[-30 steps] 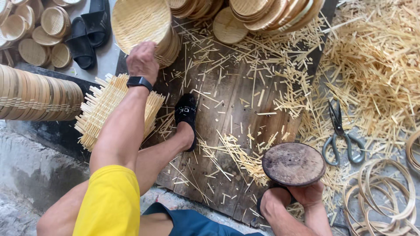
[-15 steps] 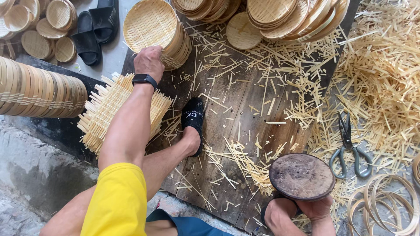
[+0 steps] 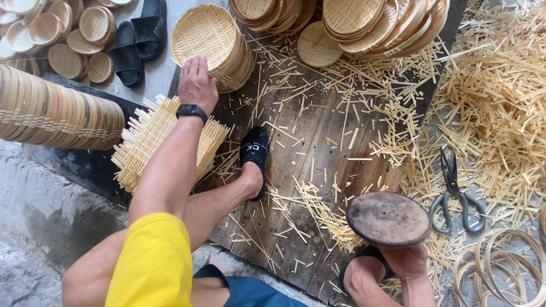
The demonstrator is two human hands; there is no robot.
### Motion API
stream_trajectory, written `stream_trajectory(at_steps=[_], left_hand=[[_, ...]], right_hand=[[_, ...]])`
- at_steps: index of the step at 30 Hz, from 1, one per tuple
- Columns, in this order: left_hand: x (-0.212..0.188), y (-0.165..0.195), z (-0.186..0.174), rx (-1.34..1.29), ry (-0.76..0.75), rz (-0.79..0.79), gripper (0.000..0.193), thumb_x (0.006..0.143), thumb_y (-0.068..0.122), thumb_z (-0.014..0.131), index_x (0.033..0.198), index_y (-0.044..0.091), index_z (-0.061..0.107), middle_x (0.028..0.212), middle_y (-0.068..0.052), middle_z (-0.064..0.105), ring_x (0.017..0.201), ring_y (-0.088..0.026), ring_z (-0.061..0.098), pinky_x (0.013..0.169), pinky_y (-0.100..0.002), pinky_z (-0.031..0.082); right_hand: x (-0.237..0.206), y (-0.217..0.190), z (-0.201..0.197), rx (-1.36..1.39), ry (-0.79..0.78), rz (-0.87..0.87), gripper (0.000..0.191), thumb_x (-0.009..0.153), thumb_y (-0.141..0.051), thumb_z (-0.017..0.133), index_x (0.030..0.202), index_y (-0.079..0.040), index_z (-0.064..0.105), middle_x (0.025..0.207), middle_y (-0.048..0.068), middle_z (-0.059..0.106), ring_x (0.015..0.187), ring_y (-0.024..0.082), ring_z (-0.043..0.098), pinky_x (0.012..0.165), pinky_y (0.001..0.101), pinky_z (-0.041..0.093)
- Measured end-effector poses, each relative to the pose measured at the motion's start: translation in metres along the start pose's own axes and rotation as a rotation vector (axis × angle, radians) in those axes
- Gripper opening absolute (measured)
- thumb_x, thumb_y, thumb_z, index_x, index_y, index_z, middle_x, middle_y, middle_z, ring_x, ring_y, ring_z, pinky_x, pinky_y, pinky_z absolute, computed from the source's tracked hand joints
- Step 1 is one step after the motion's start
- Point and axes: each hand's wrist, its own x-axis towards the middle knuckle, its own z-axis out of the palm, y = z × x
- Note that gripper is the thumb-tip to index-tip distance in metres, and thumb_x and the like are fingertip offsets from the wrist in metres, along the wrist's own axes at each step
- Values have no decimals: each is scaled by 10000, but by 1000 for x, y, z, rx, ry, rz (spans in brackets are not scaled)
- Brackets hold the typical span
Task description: The person sits on the floor of a basket workshop and assembles woven bamboo baskets. They trim excess bamboo strips from a woven panel with scissors, bend a thin bamboo rim ring around the panel, press the panel over a round wooden mold, and set finished baskets onto a stack.
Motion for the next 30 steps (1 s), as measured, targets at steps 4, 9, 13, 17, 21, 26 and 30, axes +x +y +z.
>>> stream_trajectory(at_steps=[4,9,13,17,21,26,30], left_hand=[[-38,7,-37,-6,-251,-2,679,881,180,769,1450,-49,477,1405,-210,557,1311,-342,534,1084,-438,454],[-89,14,-54,167,-1067,-573,1137,707,500,951,1462,-89,337,1419,-283,455,1279,-401,500,1037,-469,464],[-116,-15,-48,39,-1066,-608,566,723,401,907,1116,5,807,1177,-220,753,1077,-328,727,994,-407,563],[-121,-48,-42,-70,-1036,-538,296,714,310,873,928,110,833,989,-165,779,942,-312,741,933,-399,571],[-106,-71,-62,-61,-921,-389,238,756,272,769,940,133,828,986,-173,777,912,-313,736,918,-388,570],[-92,-47,-86,-78,-744,-449,265,877,337,683,1014,154,819,986,-180,775,912,-300,738,899,-390,582],[-96,10,-68,-159,-893,-490,877,751,502,850,1434,72,508,1321,-237,597,1172,-353,607,990,-479,473]], right_hand=[[39,6,18,-15,-277,-68,972,725,-331,903,1554,-114,444,1512,94,530,1389,299,506,1158,535,398],[90,24,36,-204,95,-35,604,850,-76,753,1414,-61,540,1391,112,607,1253,234,603,1067,406,522],[75,23,40,-349,238,-34,446,855,114,583,1296,56,549,1291,185,649,1130,301,677,930,456,565],[35,4,35,-580,303,63,299,992,21,464,1266,107,551,1236,253,658,1062,366,687,847,503,608],[18,3,31,-484,152,-48,240,995,-2,463,1207,71,549,1207,222,663,1060,339,698,864,469,624],[43,31,40,-450,147,-105,142,1082,-88,544,1131,46,551,1127,185,636,983,295,677,851,466,661],[48,37,49,-541,181,5,238,1027,-172,580,1119,48,572,1103,189,696,949,304,751,762,388,626]])
